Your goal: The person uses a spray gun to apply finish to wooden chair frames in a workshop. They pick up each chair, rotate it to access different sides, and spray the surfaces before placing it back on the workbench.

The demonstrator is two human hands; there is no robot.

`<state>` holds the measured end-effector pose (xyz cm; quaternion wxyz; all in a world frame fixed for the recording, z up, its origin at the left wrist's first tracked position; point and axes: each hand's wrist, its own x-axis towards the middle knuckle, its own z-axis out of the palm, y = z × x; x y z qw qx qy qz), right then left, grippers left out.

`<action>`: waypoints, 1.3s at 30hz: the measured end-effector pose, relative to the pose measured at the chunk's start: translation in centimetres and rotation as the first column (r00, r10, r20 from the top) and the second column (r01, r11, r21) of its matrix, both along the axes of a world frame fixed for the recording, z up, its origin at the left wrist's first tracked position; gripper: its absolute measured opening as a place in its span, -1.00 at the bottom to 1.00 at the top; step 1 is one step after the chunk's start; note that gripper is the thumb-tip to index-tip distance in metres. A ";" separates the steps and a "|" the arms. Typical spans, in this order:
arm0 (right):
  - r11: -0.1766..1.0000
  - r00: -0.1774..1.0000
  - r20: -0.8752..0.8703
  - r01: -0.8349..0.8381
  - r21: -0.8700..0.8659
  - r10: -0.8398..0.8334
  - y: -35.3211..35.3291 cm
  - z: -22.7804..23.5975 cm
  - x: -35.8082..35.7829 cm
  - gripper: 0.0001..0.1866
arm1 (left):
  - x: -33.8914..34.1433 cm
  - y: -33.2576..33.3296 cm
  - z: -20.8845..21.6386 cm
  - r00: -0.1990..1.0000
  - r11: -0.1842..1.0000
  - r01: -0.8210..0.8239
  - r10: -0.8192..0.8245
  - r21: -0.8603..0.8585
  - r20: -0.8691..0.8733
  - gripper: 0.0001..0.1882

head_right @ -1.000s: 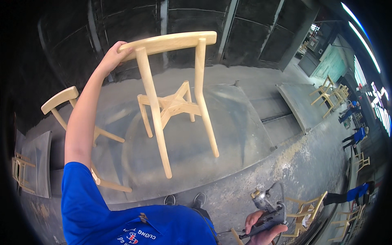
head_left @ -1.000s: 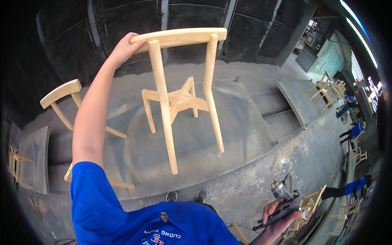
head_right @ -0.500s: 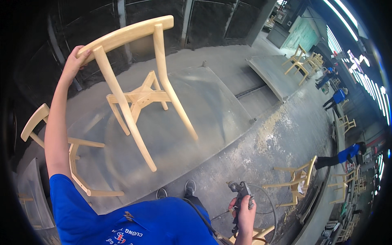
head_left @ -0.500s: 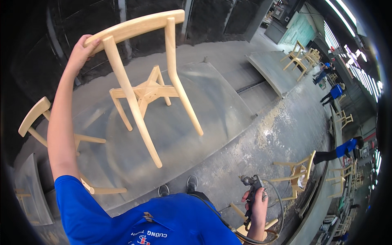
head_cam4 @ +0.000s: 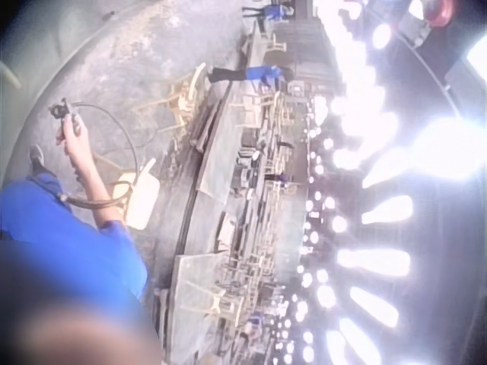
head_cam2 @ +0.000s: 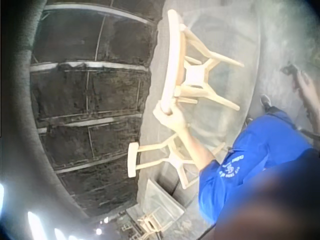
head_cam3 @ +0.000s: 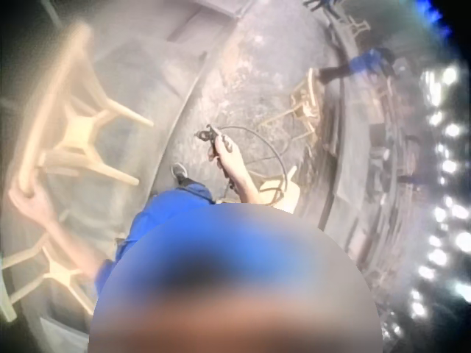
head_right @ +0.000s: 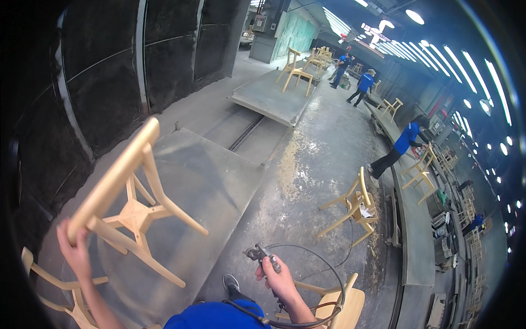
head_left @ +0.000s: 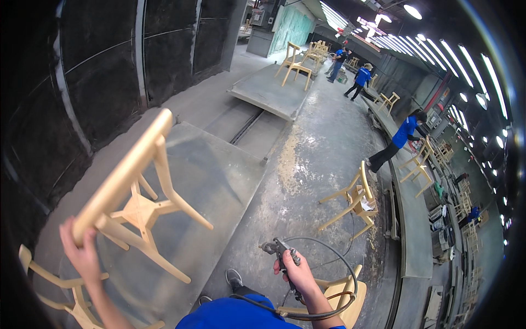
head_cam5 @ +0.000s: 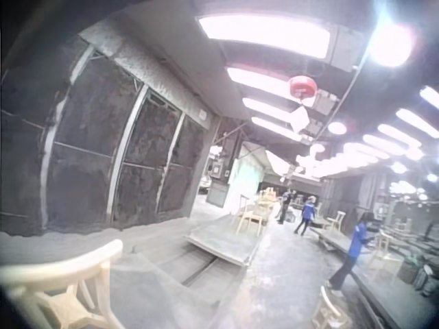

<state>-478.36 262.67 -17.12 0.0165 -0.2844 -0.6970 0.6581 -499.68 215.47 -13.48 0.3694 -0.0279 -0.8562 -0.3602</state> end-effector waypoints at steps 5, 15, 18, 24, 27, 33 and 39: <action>1.000 0.999 0.043 0.006 -0.029 -0.005 0.3 0.4 -0.7 -0.57 | 4.1 2.7 -4.5 0.940 0.937 0.287 -0.315 -0.197 -0.128 -0.33; 0.997 0.997 0.064 -0.047 -0.054 0.051 0.7 1.2 -1.5 -0.60 | 5.8 1.2 -6.8 0.999 0.996 -0.035 0.037 -0.077 0.012 -0.37; 0.997 0.999 0.037 -0.007 -0.079 0.010 1.1 1.2 -1.7 -0.61 | 7.9 4.9 -8.5 0.994 0.986 -0.082 0.072 -0.145 -0.078 -0.37; 0.997 0.999 0.033 0.045 -0.060 -0.043 2.0 0.5 -2.1 -0.57 | 8.7 11.8 -9.0 0.957 0.972 0.232 -0.225 0.018 -0.184 -0.35; 0.995 0.998 -0.024 0.054 -0.079 -0.056 2.0 0.6 -2.2 -0.53 | 4.5 15.5 -7.2 0.933 0.965 0.256 -0.261 -0.050 -0.247 -0.39; 0.998 0.983 -0.183 -0.021 -0.067 0.008 1.6 1.4 -0.9 -0.44 | -3.5 21.3 -3.6 0.941 0.905 0.264 -0.317 -0.334 -0.115 -0.49; 0.985 0.890 -0.453 -0.036 -0.171 -0.046 1.5 1.9 3.0 -0.12 | -5.5 18.5 -3.3 0.822 0.853 0.507 -0.522 0.127 0.228 -0.56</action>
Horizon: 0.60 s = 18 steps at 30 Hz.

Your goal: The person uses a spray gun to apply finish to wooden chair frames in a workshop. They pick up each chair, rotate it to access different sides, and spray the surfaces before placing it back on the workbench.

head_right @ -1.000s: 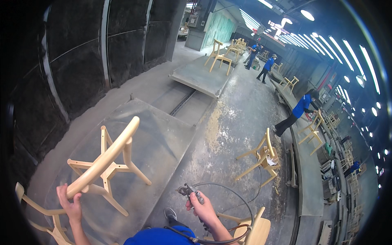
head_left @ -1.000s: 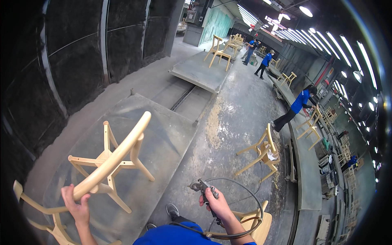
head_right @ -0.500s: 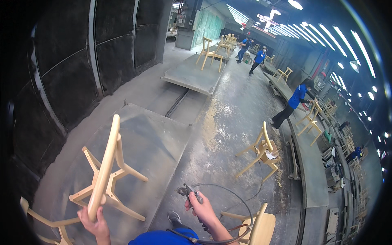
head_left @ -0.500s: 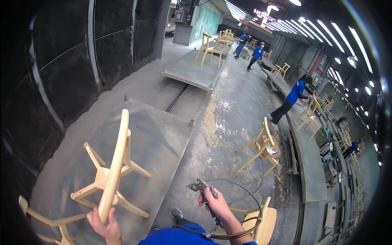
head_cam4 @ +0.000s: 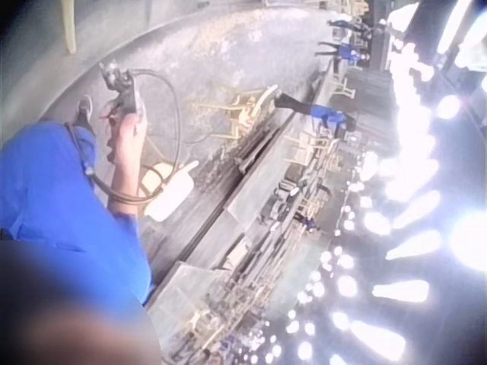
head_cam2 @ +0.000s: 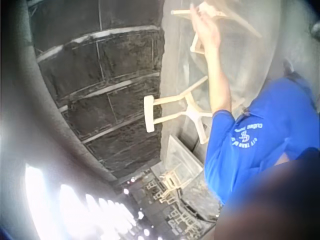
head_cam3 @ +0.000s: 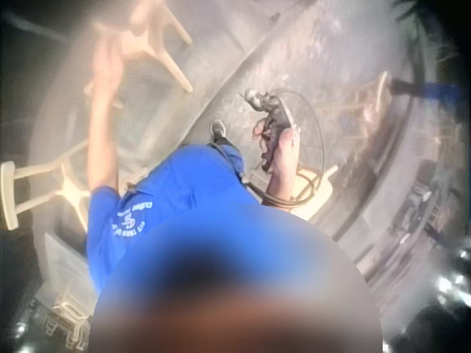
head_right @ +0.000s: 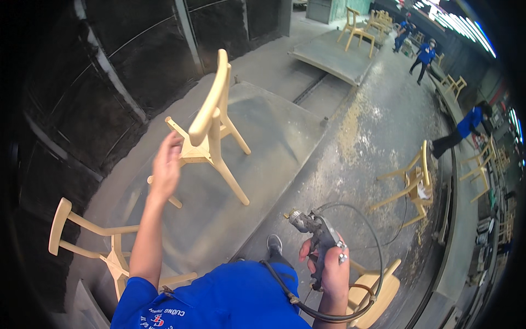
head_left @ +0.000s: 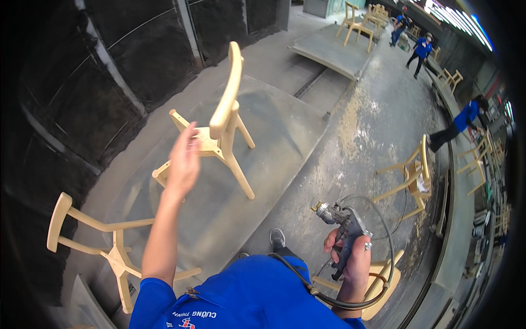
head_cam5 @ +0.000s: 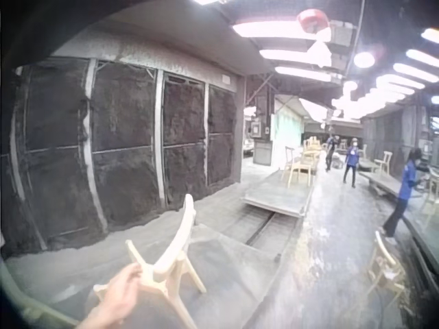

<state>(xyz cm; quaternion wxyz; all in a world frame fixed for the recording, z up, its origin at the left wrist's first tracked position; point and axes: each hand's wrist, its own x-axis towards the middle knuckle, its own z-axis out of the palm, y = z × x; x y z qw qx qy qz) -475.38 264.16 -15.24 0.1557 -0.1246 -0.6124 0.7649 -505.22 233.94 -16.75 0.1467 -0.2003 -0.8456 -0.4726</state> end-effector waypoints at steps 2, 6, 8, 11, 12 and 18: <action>0.998 0.996 -0.086 0.006 -0.070 -0.012 -0.3 0.3 1.5 -0.08 | 0.5 -3.8 -0.9 0.994 0.994 -0.109 0.109 0.030 -0.015 -0.60; 1.000 1.000 -0.009 -0.024 0.006 0.024 0.4 0.4 2.5 -0.15 | 2.3 -12.3 -4.0 0.941 0.942 -0.327 0.317 0.079 0.123 -0.62; 0.997 0.975 0.219 -0.046 0.054 0.033 0.8 -0.3 2.4 -0.39 | 4.2 -16.3 -5.9 0.900 0.912 -0.407 0.390 0.053 0.194 -0.62; 0.999 0.931 0.364 -0.038 0.035 0.022 0.5 -2.8 1.6 -0.53 | 7.1 -20.7 -9.1 0.837 0.867 -0.493 0.451 0.070 0.308 -0.62; 0.996 0.903 0.429 -0.036 0.087 -0.005 0.5 -3.9 1.4 -0.46 | 8.3 -21.8 -10.1 0.815 0.853 -0.517 0.464 0.074 0.347 -0.62; 0.993 0.846 0.532 -0.038 0.113 -0.028 0.3 -8.9 1.6 -0.49 | 14.6 -26.8 -13.7 0.700 0.805 -0.590 0.545 -0.056 0.462 -0.62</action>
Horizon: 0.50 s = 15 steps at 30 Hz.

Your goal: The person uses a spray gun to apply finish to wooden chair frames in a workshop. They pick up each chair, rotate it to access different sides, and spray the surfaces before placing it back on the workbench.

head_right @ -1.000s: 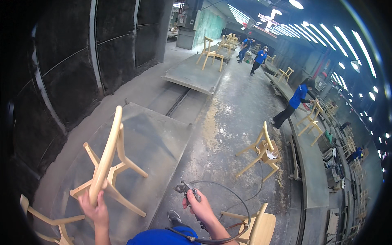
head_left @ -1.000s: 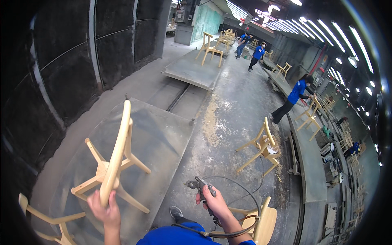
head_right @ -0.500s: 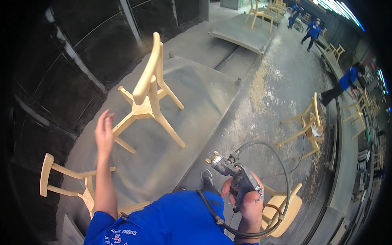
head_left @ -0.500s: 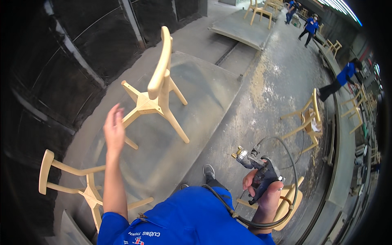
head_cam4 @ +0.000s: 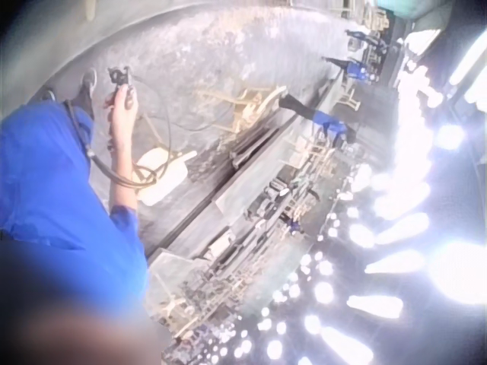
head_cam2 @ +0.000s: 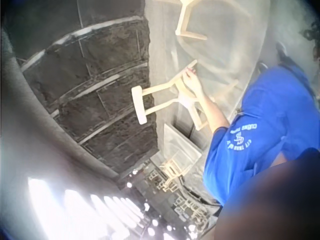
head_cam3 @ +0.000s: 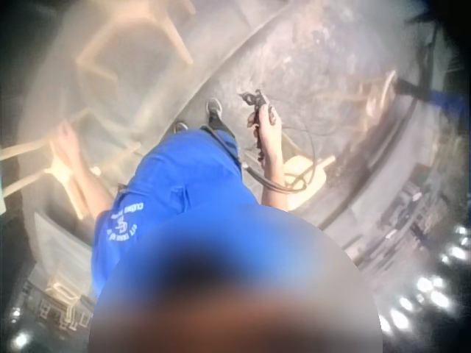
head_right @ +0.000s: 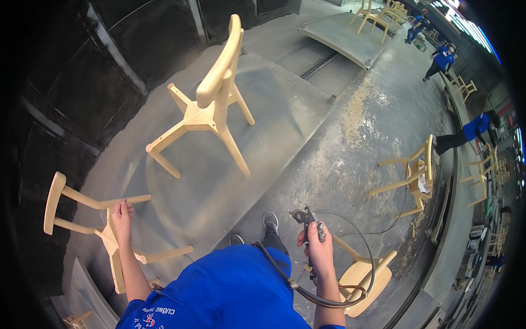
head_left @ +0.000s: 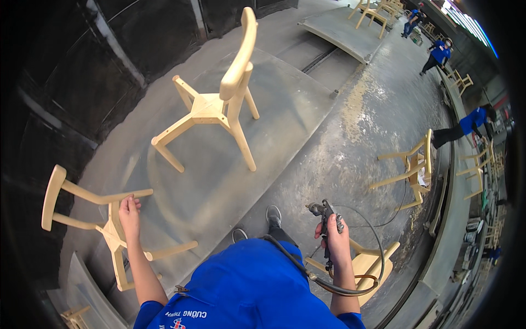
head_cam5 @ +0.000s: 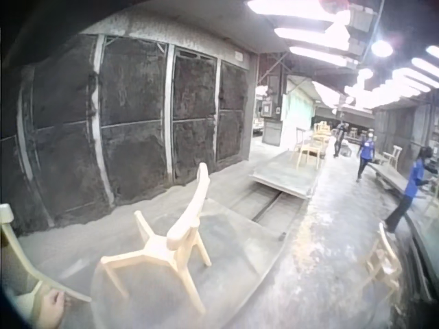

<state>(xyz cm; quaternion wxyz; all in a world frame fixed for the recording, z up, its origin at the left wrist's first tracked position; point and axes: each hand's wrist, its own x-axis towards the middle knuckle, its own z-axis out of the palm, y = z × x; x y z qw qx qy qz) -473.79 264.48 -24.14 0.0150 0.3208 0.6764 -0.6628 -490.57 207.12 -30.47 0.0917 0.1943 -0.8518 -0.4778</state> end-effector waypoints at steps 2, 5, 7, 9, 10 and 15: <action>1.000 0.999 0.046 -0.012 0.027 0.011 -0.4 -0.5 0.1 -0.51 | 1.7 -1.7 -1.0 0.999 0.999 -0.014 0.016 -0.053 0.031 -0.62; 0.992 0.991 0.121 -0.076 0.098 0.064 -1.5 -0.1 -0.1 -0.54 | 4.5 -4.4 -3.2 0.998 0.985 -0.050 0.054 -0.162 0.019 -0.63; 0.995 0.994 0.098 -0.065 0.077 0.057 -2.8 0.6 -0.4 -0.53 | 7.3 -6.5 -4.8 0.996 0.951 -0.080 0.088 -0.299 0.015 -0.63; 0.994 0.993 0.066 -0.098 0.046 0.095 -3.8 1.6 -0.9 -0.56 | 9.5 -7.1 -6.9 0.979 0.908 -0.109 0.168 -0.403 0.113 -0.53; 0.994 0.993 0.064 -0.102 0.036 0.099 -4.3 2.1 -1.0 -0.58 | 10.8 -7.0 -8.0 0.983 0.878 -0.053 0.129 -0.476 0.129 -0.46; 0.952 0.962 -0.030 -0.265 0.155 0.273 -8.0 4.5 -3.0 -0.50 | 14.0 -2.2 -12.8 0.889 0.845 0.070 0.188 -0.530 0.417 -0.24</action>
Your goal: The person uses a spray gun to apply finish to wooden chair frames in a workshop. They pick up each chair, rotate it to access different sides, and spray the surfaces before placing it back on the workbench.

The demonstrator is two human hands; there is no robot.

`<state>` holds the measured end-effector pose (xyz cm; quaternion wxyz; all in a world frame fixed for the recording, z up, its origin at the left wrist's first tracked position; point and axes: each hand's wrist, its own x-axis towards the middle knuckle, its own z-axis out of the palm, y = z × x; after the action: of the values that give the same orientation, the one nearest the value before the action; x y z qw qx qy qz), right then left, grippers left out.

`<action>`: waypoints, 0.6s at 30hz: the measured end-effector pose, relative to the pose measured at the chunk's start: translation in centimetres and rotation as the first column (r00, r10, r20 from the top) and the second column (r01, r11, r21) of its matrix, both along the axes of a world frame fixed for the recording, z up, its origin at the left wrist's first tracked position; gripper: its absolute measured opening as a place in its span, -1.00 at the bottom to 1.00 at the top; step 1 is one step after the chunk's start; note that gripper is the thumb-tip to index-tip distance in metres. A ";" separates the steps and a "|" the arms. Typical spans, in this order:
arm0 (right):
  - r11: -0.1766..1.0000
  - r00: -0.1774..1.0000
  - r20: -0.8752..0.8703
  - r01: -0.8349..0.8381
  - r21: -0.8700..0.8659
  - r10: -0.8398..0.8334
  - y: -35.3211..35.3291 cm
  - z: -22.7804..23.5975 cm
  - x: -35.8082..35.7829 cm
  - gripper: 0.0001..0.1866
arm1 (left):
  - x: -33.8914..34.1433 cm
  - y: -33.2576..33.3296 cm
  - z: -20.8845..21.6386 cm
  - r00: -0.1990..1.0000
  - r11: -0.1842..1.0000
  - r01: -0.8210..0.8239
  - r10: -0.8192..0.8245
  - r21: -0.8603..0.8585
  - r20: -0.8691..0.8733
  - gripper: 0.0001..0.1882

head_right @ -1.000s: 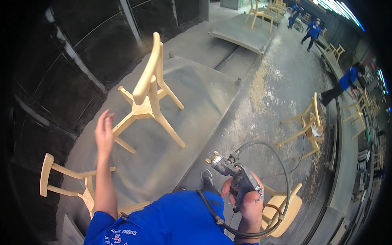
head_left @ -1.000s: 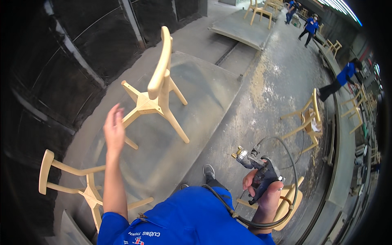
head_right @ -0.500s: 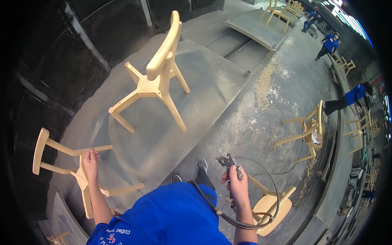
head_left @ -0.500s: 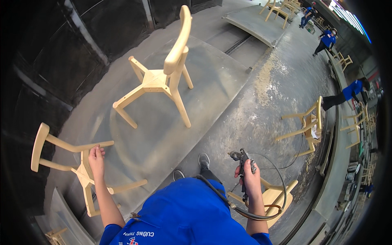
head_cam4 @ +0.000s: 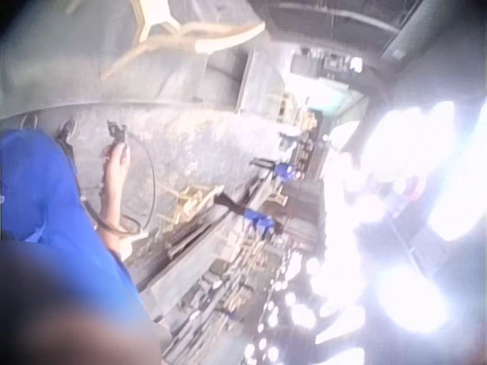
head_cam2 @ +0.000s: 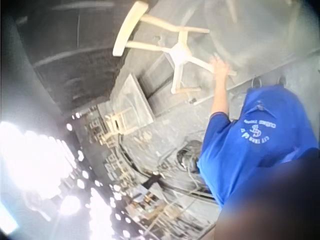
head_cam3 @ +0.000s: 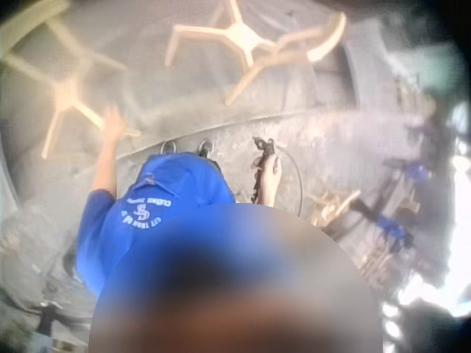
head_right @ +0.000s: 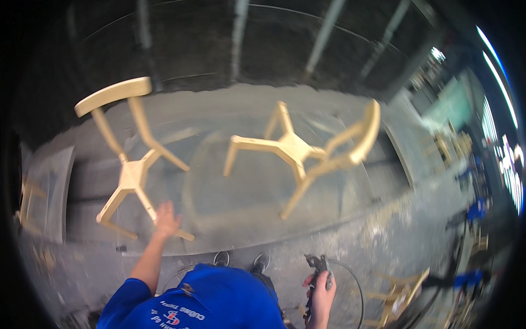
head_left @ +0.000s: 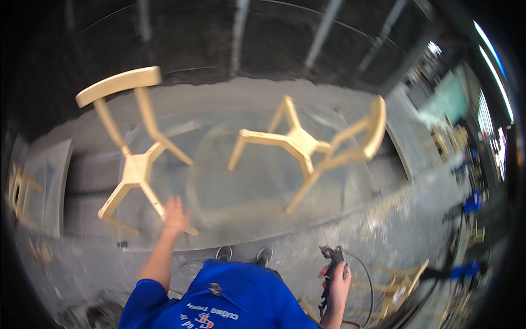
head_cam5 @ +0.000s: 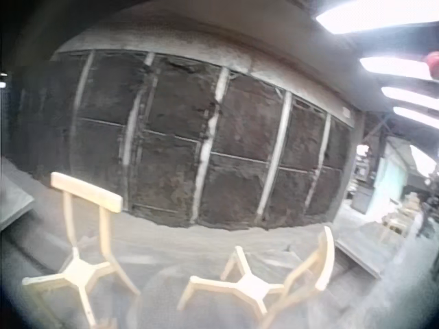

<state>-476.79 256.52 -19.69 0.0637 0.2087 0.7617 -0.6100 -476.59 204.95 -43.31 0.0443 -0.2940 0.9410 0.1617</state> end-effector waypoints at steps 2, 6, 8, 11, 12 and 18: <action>0.996 0.996 -0.038 -0.085 0.014 0.085 -2.1 1.2 -0.8 -0.41 | 1.0 1.6 -0.2 0.988 0.986 0.128 -0.118 -0.107 0.099 -0.22; 0.975 0.971 -0.097 -0.213 0.065 0.218 -6.9 3.7 -1.7 -0.30 | 1.7 1.7 1.5 0.967 0.994 -0.100 0.086 -0.050 -0.239 -0.22; 0.952 0.949 -0.122 -0.276 0.132 0.292 -8.9 5.0 -1.3 -0.19 | 1.7 0.4 2.3 0.911 0.960 -0.277 0.251 -0.032 -0.328 -0.17; 0.938 0.930 -0.123 -0.342 0.059 0.347 -12.1 6.3 -1.4 -0.24 | 1.6 -2.1 2.6 0.801 0.847 -0.504 0.532 0.170 -0.275 -0.04; 0.919 0.907 -0.151 -0.394 0.023 0.393 -13.2 6.5 -1.6 -0.24 | 1.6 -2.9 2.5 0.758 0.762 -0.542 0.626 0.354 -0.186 0.00; 0.740 0.723 -0.162 -0.665 0.100 0.672 -18.2 7.5 -0.9 -0.14 | 2.0 -4.3 1.6 0.699 0.597 -0.536 0.710 0.597 -0.082 0.07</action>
<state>-477.70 238.34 -12.17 0.2039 -0.1369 0.7986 -0.5495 -474.61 200.65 -41.69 -0.0855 -0.5543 0.6859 0.4636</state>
